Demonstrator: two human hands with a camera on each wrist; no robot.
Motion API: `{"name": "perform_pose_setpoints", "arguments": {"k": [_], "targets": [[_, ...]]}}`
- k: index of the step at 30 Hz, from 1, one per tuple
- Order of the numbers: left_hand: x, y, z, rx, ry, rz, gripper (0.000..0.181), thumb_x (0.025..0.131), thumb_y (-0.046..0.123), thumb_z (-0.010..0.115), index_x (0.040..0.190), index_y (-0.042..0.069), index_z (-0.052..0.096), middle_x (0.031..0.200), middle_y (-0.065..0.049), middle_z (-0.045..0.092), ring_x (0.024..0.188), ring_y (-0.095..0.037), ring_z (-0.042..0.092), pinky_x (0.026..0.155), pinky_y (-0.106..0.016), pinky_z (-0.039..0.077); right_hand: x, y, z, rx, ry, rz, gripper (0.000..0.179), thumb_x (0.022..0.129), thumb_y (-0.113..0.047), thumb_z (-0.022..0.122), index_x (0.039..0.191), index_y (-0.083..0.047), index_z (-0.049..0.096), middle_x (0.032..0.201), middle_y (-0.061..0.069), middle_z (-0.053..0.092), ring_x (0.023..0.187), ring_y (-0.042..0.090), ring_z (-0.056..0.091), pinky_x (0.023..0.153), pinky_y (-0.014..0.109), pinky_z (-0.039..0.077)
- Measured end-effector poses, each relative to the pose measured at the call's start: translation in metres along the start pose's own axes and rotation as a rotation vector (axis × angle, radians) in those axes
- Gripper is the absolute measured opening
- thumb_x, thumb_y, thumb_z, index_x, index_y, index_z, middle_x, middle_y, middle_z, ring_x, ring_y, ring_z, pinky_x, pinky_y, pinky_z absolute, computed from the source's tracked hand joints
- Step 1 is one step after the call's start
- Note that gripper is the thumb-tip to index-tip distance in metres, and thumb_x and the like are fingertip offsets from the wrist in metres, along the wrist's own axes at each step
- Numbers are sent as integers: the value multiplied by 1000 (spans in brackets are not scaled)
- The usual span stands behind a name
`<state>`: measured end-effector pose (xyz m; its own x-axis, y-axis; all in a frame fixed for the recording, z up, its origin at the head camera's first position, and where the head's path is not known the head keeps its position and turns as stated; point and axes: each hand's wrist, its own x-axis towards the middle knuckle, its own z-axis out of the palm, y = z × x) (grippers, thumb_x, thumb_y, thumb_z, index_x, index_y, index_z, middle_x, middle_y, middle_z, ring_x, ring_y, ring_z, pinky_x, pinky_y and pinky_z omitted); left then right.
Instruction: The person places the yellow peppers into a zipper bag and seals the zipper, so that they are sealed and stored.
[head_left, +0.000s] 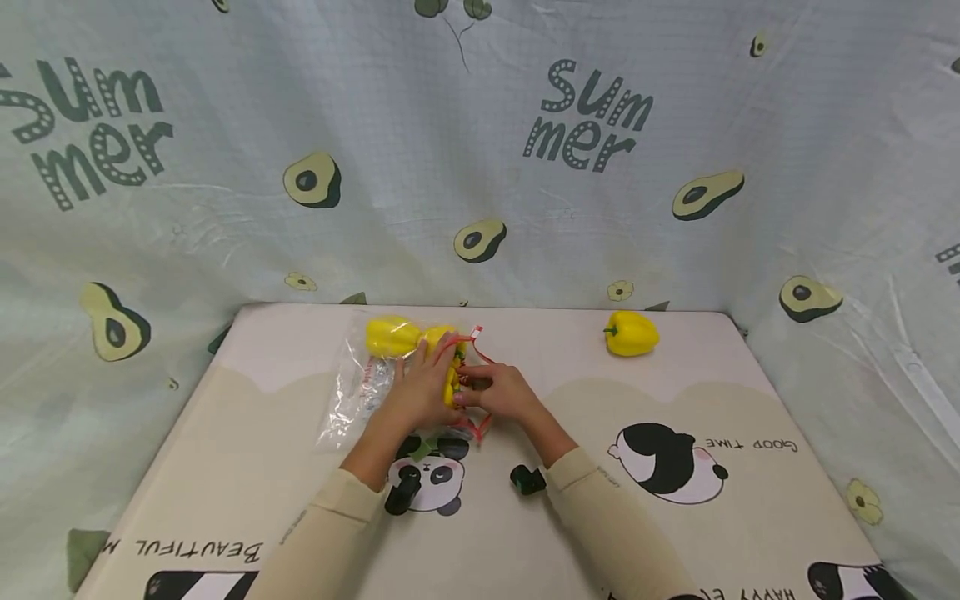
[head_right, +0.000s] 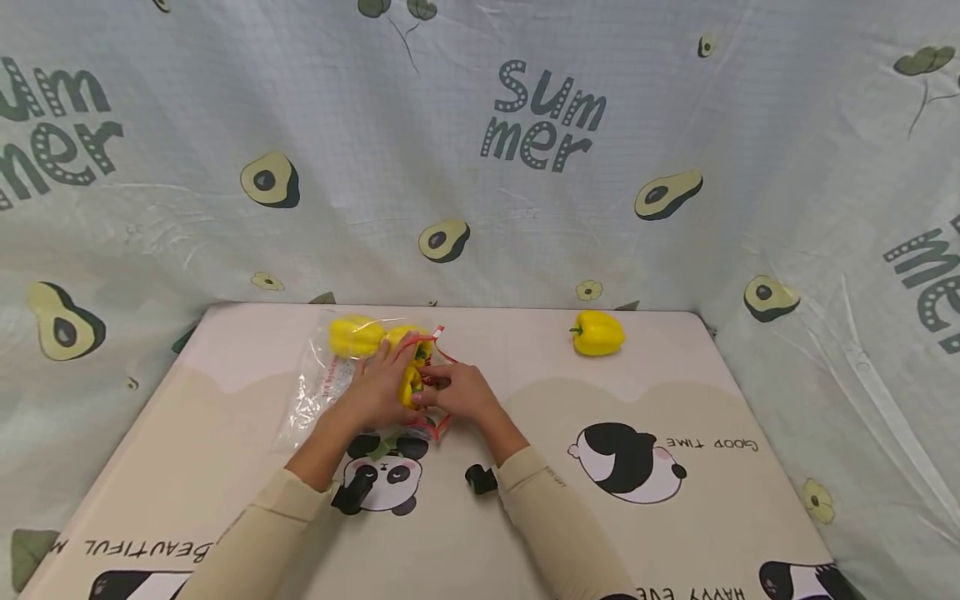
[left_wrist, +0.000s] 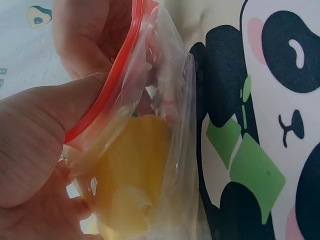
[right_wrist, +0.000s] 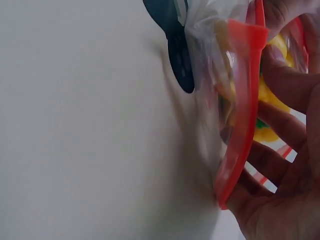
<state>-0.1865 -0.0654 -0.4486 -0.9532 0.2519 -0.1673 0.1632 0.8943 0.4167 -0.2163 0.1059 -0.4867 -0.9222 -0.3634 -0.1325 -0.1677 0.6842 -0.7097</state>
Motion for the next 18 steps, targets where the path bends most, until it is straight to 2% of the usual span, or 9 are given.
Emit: {"name": "perform_pose_setpoints", "arguments": {"k": [7,13,18], "targets": [[-3,-2,1,4,2,-15,115,78,40,91,168,17,22,179,-5,-3,164,-42,-9,125,-76,-2,1,-3,2,-53,-2,-31,54,92,-45,77,138,-19,69,133,3,75,124,28,67,103,45,57],[-7,-8,-2,38,12,-46,112,78,48,88,167,26,24,179,-8,-2,163,-46,-9,119,-83,-6,0,-7,3,-85,1,-15,54,92,-46,77,138,-20,70,131,2,75,124,27,67,103,45,57],[-6,-9,0,23,13,-39,111,78,46,89,167,24,25,178,-9,-2,163,-47,-8,121,-82,-6,0,-15,5,-151,19,-58,49,92,-47,76,132,-19,74,123,3,78,113,25,70,97,44,58]]}}
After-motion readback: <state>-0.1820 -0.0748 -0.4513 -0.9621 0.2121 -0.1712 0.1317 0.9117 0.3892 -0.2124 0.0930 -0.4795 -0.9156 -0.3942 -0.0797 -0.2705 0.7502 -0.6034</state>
